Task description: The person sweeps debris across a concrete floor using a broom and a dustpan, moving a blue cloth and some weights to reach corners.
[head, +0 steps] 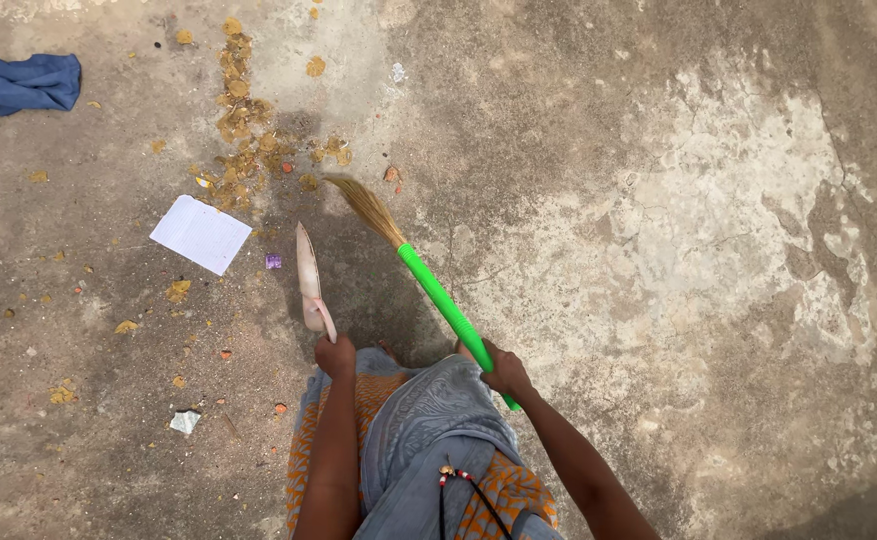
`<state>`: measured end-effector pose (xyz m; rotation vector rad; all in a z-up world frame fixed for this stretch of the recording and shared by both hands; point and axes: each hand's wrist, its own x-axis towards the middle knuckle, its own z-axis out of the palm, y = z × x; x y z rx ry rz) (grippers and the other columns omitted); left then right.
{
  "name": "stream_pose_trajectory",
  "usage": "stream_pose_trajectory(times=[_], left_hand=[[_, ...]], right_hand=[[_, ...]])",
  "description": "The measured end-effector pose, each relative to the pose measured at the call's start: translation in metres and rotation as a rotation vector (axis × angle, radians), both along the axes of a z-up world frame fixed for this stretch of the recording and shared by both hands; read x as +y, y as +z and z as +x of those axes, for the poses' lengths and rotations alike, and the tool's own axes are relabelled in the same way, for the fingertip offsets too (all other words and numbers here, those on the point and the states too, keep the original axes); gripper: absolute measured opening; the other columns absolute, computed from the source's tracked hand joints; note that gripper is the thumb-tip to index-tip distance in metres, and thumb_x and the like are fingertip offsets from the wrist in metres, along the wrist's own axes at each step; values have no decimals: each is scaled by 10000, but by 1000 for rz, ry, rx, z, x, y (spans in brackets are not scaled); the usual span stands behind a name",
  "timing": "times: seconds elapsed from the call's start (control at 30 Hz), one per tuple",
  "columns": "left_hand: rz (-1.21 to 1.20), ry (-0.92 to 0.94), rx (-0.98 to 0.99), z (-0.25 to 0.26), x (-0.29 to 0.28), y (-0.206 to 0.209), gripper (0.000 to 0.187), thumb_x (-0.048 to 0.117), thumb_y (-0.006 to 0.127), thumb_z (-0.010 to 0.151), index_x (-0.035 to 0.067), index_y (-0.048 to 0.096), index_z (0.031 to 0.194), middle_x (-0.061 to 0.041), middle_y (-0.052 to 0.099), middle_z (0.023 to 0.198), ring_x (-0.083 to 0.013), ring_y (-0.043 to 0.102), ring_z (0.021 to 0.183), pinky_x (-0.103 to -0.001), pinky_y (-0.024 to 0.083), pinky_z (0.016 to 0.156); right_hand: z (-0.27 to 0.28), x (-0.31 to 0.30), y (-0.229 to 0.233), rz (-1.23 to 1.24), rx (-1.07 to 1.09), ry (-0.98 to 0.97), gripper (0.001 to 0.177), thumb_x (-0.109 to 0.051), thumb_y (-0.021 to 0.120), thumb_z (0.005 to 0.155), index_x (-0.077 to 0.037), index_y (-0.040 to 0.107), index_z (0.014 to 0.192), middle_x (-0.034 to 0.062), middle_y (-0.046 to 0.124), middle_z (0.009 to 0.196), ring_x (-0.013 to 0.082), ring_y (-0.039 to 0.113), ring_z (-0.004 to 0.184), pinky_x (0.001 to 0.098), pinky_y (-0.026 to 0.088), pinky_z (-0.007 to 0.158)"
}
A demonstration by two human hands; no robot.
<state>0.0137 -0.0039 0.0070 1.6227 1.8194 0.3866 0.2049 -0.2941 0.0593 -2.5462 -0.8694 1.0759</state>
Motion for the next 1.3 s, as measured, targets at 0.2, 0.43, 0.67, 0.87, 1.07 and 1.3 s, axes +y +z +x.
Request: stream_pose_trajectory(times=[0.2,0.43,0.67,0.87,1.07,1.3], left_hand=[[-54,2,-25,-5,10,3,322,254,680,774,-43,729,890,-273,722,935,-472,695,904,-557,525,851],[-61,11,9,-4,11,7,354,253,704,770,-45,734,959,-283,719,974,-470,695,930,-544,527,872],[-42,41,-6,-16,10,7,373,261,699,778,-60,744,961,-288,724,968,-462,702,929,-537,526,886],[-85,95,60,-9,19,-2,317,237,657,821,-39,763,938,-290,726,968,-474,701,934,-554,531,887],[34,68,-12,16,16,-10,327,226,693,809,-65,722,955,-295,715,923,-496,683,885,-576,517,821],[-70,-25,-37,33,8,-6,287,238,681,807,-28,728,903,-276,718,894,-475,696,884,-556,530,822]], right_hand=[[65,-22,18,116,285,-816,908,21,687,709,-180,340,1524,130,690,809,321,722,640,480,613,555],[114,35,4,154,436,-922,292,-1,735,771,108,598,1006,200,691,740,304,697,613,434,589,520],[-2,91,-29,-59,270,-100,495,-199,703,690,-1,585,1128,208,750,844,326,772,723,437,629,751],[7,92,-14,-4,281,150,657,-128,722,645,-89,587,1286,151,754,805,288,754,700,419,614,726],[15,66,-4,79,224,-140,684,-105,788,647,-67,543,1284,162,743,842,256,724,699,388,590,662],[27,105,-26,469,984,-1191,90,-86,617,861,-16,562,869,109,601,709,228,599,592,367,549,523]])
